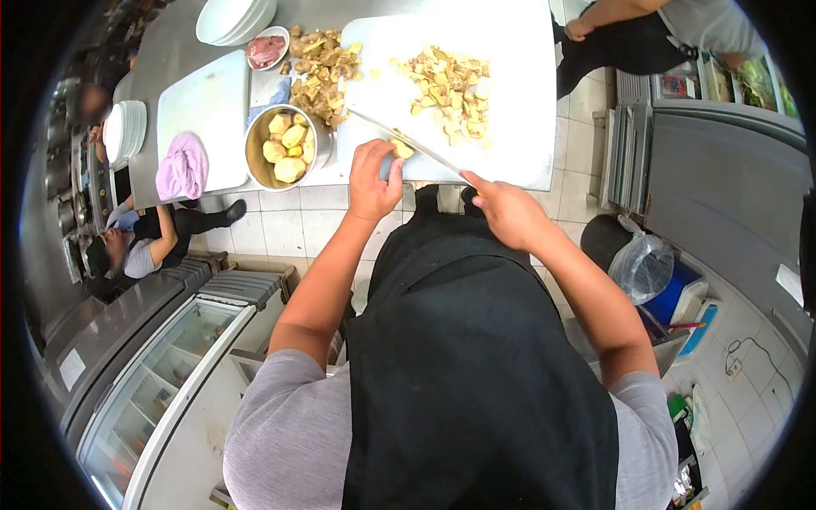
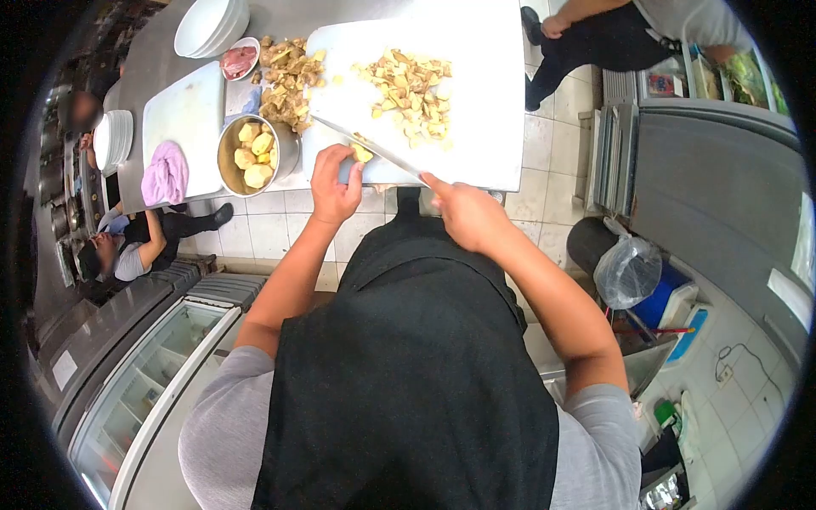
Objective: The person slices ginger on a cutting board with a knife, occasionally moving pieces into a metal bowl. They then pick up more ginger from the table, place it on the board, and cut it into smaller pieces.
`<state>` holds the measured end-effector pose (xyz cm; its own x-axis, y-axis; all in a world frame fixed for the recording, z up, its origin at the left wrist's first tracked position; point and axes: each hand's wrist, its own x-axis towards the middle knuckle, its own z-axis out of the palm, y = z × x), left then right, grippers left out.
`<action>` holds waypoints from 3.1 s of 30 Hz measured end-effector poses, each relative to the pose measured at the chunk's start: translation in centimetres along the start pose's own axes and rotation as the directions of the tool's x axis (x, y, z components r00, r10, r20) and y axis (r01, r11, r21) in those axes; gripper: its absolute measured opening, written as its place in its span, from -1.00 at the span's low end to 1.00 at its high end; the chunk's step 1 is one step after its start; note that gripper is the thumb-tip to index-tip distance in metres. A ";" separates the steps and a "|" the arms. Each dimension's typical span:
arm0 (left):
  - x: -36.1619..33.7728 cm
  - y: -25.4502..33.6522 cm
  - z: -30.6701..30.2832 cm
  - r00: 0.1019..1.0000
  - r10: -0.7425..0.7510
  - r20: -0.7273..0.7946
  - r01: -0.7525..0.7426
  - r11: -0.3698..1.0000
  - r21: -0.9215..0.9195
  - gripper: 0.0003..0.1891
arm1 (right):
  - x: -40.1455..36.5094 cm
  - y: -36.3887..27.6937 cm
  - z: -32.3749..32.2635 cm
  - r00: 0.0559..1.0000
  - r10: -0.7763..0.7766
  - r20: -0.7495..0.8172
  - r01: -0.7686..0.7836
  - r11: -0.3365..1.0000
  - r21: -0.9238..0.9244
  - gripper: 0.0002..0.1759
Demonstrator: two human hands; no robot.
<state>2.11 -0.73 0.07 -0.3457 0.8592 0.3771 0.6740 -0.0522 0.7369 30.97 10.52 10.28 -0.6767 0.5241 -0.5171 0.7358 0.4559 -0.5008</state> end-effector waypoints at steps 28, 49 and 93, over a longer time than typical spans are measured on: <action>-1.1 -0.6 2.5 0.983 -0.039 -0.181 0.048 0.998 0.047 -0.66 | -9.2 0.5 -1.5 0.996 0.053 -0.067 -0.060 0.992 -0.112 -0.27; -0.7 -0.5 2.9 0.977 0.004 -0.213 0.014 0.997 0.082 -0.68 | -3.0 -2.1 -0.9 0.996 0.072 -0.048 -0.077 0.992 -0.104 -0.29; 0.5 -0.7 1.6 0.984 0.057 -0.168 -0.040 0.994 0.100 -0.68 | 1.5 1.8 2.4 0.972 -0.126 -0.197 0.169 0.961 0.219 -0.33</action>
<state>2.54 0.59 -1.13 -0.4115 0.7573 0.5072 0.7494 -0.0355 0.6611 31.16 10.36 6.91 -0.7456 0.5937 -0.3028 0.5868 0.3695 -0.7205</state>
